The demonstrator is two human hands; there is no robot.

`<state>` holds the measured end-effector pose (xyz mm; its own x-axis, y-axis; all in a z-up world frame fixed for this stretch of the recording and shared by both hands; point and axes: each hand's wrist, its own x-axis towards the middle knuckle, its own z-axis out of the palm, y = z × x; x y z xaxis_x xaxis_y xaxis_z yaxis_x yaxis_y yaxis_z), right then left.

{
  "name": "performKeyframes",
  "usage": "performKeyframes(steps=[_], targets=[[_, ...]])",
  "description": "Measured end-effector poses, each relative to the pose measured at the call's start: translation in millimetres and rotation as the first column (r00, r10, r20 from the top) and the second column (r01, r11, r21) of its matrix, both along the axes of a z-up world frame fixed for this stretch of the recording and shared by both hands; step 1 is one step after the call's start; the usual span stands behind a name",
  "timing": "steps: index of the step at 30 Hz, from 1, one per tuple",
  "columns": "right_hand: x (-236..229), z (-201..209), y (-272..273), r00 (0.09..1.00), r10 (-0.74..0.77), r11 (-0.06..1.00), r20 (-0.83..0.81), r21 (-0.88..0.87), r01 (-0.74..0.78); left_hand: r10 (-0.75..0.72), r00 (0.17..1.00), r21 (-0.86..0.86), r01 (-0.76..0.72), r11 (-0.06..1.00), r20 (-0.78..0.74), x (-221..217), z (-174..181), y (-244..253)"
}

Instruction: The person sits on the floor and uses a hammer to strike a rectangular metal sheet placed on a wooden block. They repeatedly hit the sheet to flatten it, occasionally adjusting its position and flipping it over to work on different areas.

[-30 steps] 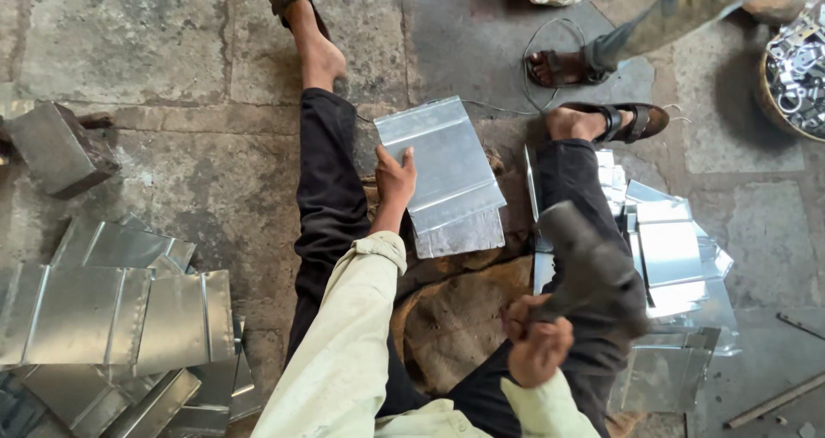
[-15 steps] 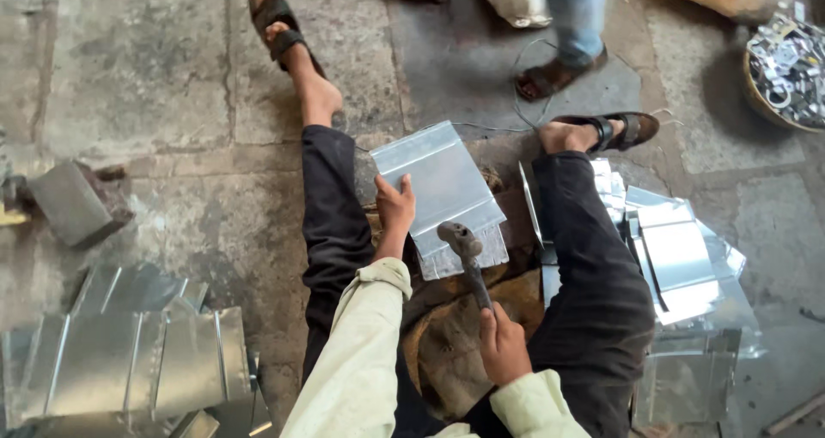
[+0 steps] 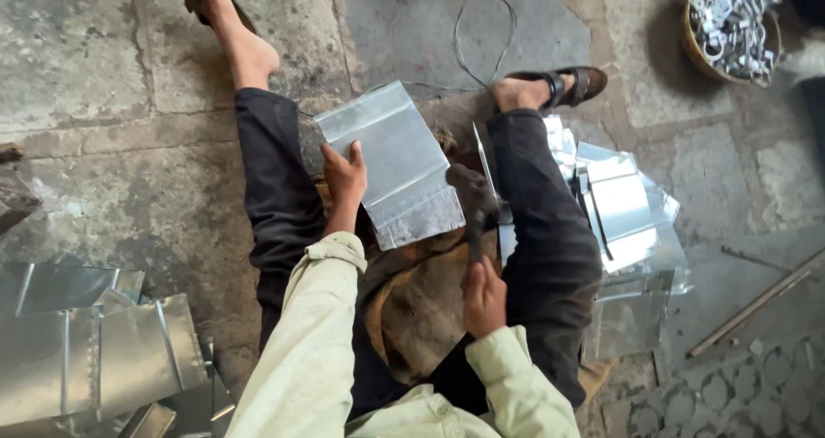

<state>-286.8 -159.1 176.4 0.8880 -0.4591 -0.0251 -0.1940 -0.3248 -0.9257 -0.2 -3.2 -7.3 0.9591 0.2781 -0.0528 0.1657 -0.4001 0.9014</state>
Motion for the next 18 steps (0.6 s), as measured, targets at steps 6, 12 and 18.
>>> performKeyframes(steps=[6, 12, 18], targets=[[-2.2, -31.7, -22.9, 0.904, -0.125, 0.959, -0.409, 0.184, 0.216, 0.034, 0.997, -0.017, -0.036, 0.999, -0.073, -10.7, 3.5, 4.0], [17.2, -48.6, -34.8, 0.897, -0.114, 0.993, -0.426, -0.060, 0.098, 0.061, 0.989, 0.160, -0.083, 0.984, 0.137, 0.5, -42.9, -2.0], [-0.7, -50.7, -21.3, 0.863, 0.035, 0.801, -0.504, 0.531, 0.277, 0.126, 0.985, 0.040, -0.131, 0.991, 0.121, -22.1, -35.0, 34.8]])
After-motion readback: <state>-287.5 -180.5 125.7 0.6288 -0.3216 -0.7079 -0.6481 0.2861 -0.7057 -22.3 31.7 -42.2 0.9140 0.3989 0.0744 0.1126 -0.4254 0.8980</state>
